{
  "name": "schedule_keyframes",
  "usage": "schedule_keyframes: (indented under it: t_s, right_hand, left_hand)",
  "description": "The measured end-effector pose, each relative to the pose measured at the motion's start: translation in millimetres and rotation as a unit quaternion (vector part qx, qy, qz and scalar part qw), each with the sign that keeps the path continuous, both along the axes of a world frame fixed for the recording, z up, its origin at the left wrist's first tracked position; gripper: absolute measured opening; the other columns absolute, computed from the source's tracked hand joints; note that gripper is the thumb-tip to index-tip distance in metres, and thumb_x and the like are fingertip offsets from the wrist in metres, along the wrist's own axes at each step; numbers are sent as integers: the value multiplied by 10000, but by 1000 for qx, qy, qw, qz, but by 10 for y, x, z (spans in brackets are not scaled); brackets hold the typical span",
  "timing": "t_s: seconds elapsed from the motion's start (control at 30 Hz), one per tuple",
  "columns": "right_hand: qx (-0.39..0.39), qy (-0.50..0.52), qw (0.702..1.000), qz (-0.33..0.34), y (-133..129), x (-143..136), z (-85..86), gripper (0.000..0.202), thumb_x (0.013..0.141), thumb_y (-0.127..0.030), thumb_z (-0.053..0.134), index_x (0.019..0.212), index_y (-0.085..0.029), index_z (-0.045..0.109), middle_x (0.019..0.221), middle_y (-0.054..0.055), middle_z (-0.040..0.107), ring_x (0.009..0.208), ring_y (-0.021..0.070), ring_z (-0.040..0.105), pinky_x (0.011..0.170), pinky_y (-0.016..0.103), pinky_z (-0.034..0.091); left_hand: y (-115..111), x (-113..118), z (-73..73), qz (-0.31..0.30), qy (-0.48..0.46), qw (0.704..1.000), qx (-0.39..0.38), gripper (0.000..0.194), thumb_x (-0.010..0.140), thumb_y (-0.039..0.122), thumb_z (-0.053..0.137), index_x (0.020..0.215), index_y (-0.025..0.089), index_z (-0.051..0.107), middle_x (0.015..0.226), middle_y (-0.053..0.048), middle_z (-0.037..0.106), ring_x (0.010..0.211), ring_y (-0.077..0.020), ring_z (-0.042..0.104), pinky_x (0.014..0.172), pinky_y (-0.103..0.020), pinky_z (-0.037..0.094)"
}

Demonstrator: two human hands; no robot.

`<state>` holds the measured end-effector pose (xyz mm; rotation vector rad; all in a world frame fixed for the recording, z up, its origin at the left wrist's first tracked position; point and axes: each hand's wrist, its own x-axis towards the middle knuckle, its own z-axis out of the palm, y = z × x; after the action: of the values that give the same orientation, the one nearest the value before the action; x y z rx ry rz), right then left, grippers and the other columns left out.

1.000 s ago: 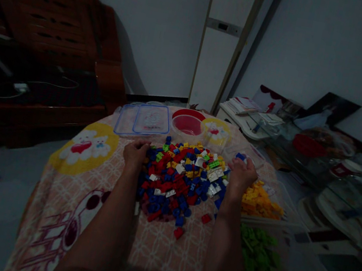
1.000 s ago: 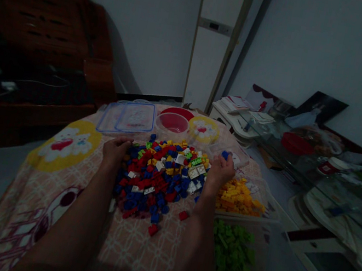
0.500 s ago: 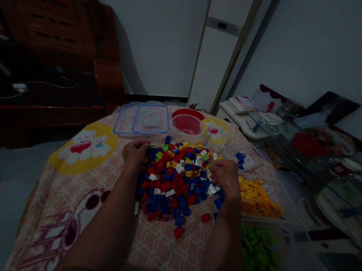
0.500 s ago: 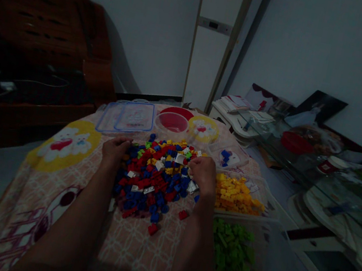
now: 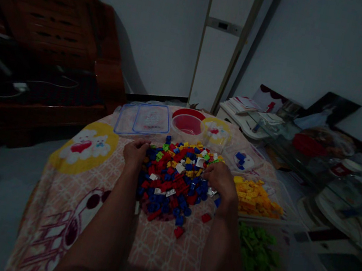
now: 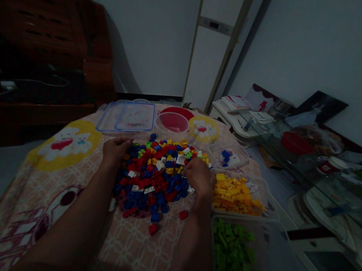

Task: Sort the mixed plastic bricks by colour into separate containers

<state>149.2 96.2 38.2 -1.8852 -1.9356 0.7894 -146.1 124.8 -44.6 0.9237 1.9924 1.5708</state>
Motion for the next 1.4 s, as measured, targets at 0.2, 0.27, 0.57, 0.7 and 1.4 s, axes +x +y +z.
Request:
schedule_keyframes:
  t_s: [0.2,0.27,0.57,0.7,1.4]
  right_hand:
    - [7,128,990,-55,34,27,-52,94,711,-169,659,773,-174,730,492,-36,606,410,101,548,450,186,383]
    - [18,203,975,-91,54,26,-66,161,709,-176,619,836,-162,718,508,-38,615,390,100,545,407,177,373]
    - [130,484,818,-281,186,76,-188,407,681,-289,604,1050,-131,675,575,-30,641,443,124,609,420,201,482]
    - [179,546,755,-314,233,140,-269,399,704,-287,616,1075,-148,658,676,-17,655,575,134,682,575,253,597]
    - [242,495,789,-271,194,134,-125,343,679,-308,644,964,-125,699,873,71,751,728,171,723,716,300,611]
  left_hand:
    - [-20,26,27,5,-1,1000,1,310,697,271,645,936,163,810,850,-47,777,836,-224,705,752,-291,531]
    - [-21,31,29,4,-2,1000,2,310,700,274,646,937,161,809,860,-50,778,831,-220,703,758,-291,532]
    - [-21,30,44,3,-2,1000,-1,309,696,269,643,929,150,808,837,-51,774,809,-214,694,711,-275,517]
    - [-24,22,37,-1,6,1000,-7,329,695,284,629,937,150,806,813,-47,766,777,-210,688,687,-272,516]
    - [13,-13,-33,-2,14,1000,0,320,693,281,632,931,162,810,890,-59,783,852,-226,707,771,-297,530]
